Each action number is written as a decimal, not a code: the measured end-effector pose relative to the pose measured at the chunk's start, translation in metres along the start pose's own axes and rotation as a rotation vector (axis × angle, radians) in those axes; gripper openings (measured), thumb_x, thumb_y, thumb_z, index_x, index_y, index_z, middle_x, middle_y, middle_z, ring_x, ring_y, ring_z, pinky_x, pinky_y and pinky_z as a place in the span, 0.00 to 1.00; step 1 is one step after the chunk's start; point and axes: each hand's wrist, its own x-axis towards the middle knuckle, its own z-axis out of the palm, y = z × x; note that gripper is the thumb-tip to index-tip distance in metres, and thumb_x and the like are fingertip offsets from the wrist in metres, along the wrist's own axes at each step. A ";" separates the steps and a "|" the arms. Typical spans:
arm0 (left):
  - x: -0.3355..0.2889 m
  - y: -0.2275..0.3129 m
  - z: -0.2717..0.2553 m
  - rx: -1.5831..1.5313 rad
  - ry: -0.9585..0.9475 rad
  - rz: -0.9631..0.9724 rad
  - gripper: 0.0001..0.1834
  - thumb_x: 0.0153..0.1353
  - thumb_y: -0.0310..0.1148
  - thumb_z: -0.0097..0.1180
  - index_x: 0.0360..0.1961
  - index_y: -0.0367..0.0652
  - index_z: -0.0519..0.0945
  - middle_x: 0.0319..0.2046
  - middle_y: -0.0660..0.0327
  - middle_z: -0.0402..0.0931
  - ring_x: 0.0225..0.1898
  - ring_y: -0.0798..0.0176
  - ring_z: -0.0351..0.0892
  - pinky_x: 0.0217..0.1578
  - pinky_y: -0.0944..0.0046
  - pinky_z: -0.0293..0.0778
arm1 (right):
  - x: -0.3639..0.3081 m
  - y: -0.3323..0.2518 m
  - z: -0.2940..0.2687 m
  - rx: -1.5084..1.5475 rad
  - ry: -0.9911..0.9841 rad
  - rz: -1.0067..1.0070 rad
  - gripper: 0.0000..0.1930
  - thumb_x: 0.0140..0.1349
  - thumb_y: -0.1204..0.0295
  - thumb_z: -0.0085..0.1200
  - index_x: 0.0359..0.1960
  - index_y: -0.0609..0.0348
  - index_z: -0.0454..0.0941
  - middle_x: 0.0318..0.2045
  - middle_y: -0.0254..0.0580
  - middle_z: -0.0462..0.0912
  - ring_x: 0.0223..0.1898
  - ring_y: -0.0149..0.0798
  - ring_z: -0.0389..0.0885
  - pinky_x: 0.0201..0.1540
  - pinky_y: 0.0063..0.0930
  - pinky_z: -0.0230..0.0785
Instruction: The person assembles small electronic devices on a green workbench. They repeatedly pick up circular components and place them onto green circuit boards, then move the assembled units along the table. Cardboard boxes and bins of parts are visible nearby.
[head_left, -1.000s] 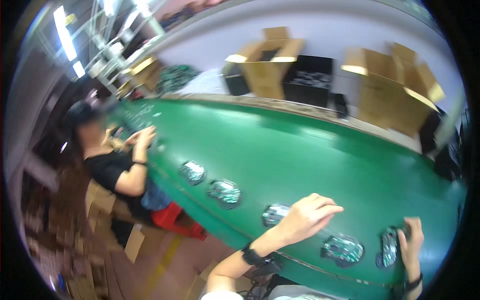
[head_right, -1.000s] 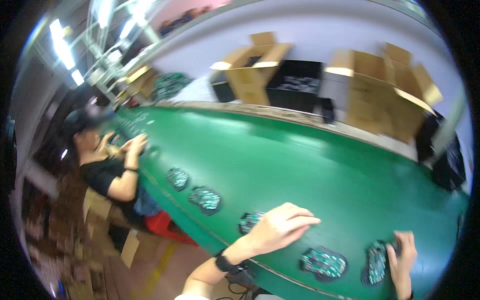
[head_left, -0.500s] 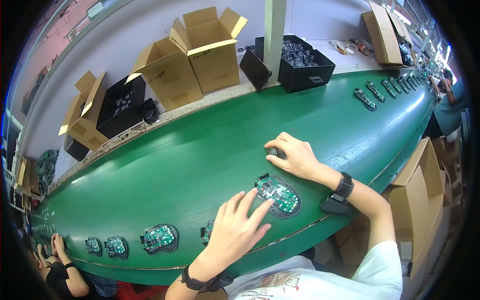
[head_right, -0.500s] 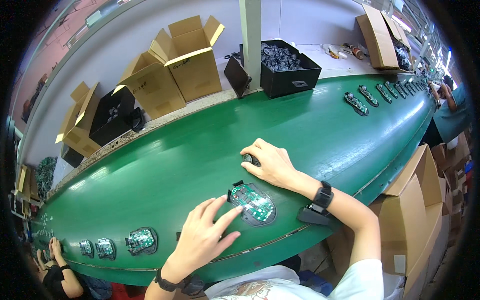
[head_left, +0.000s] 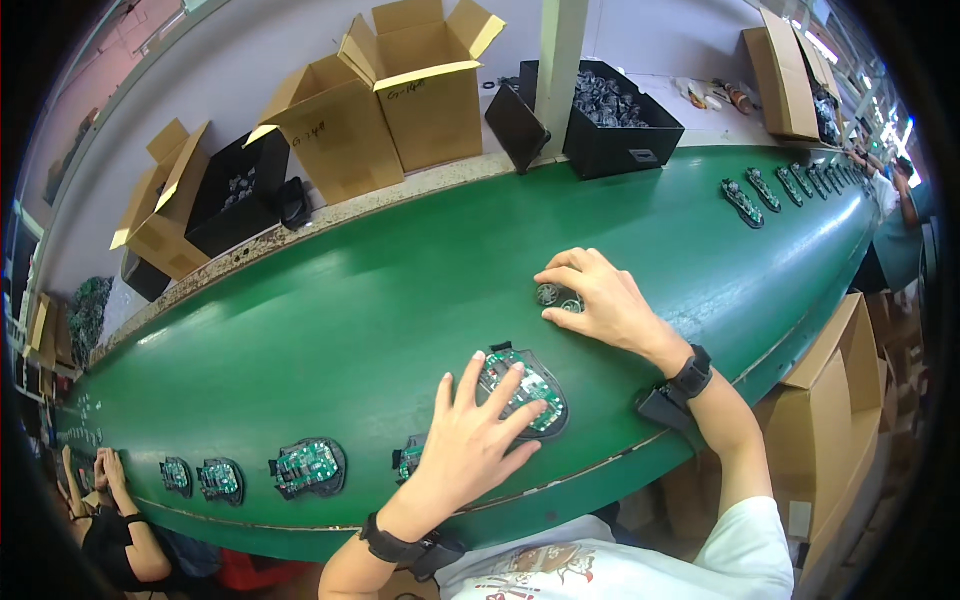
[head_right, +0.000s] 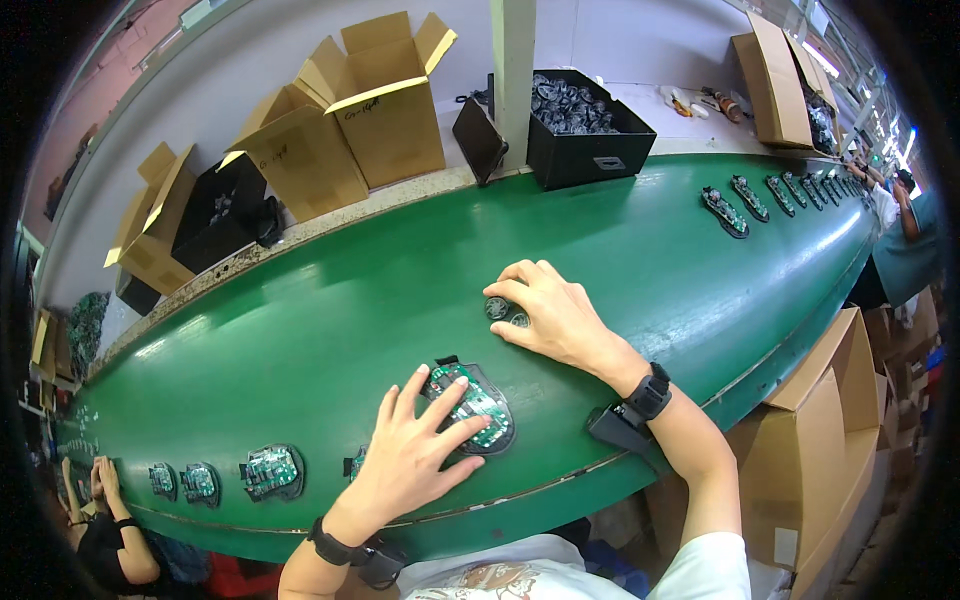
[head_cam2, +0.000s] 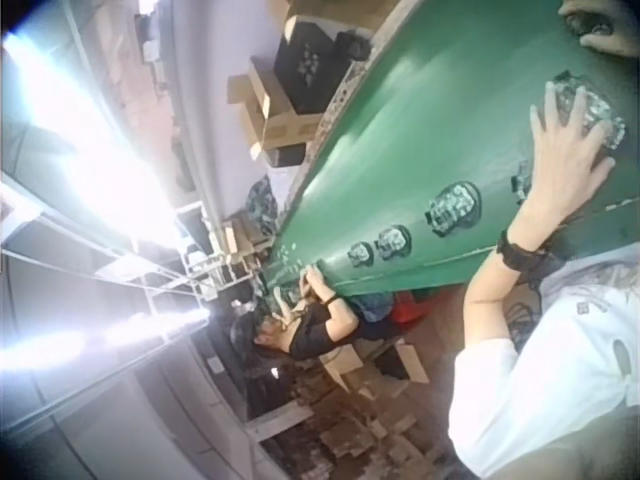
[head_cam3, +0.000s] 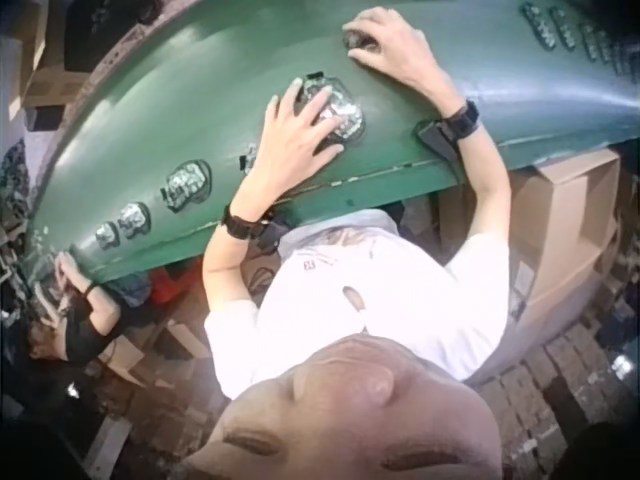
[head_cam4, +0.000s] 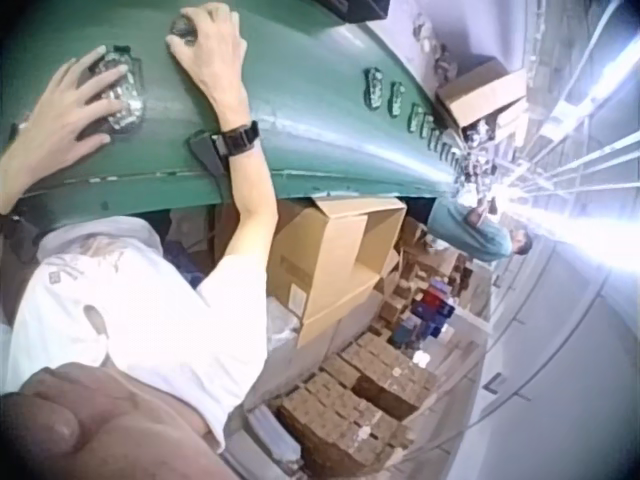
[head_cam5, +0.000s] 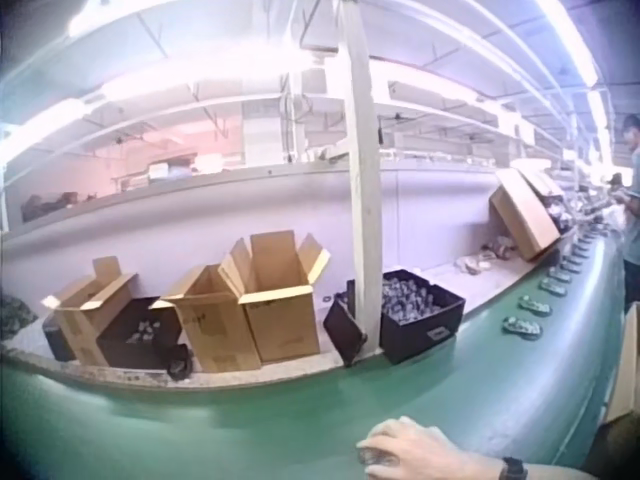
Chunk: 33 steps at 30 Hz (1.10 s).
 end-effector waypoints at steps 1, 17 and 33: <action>-0.001 -0.004 -0.001 -0.009 0.000 0.010 0.24 0.55 0.47 0.70 0.54 0.60 0.82 0.66 0.54 0.69 0.68 0.31 0.59 0.61 0.31 0.65 | 0.000 -0.001 -0.001 -0.033 0.020 -0.020 0.20 0.55 0.62 0.69 0.49 0.50 0.83 0.50 0.38 0.77 0.52 0.43 0.75 0.48 0.39 0.77; 0.006 -0.011 -0.003 -0.160 -0.018 0.116 0.24 0.48 0.40 0.74 0.49 0.60 0.85 0.64 0.58 0.71 0.67 0.29 0.62 0.63 0.38 0.69 | 0.002 0.001 -0.001 -0.108 0.127 -0.146 0.10 0.55 0.66 0.66 0.37 0.51 0.83 0.34 0.32 0.79 0.38 0.39 0.80 0.34 0.35 0.77; -0.004 0.001 0.002 -0.037 -0.043 0.021 0.33 0.50 0.45 0.72 0.60 0.62 0.79 0.67 0.38 0.62 0.66 0.31 0.63 0.63 0.35 0.66 | -0.003 -0.040 -0.018 0.283 -0.141 -0.172 0.18 0.52 0.79 0.64 0.46 0.55 0.85 0.34 0.39 0.84 0.26 0.37 0.79 0.29 0.29 0.74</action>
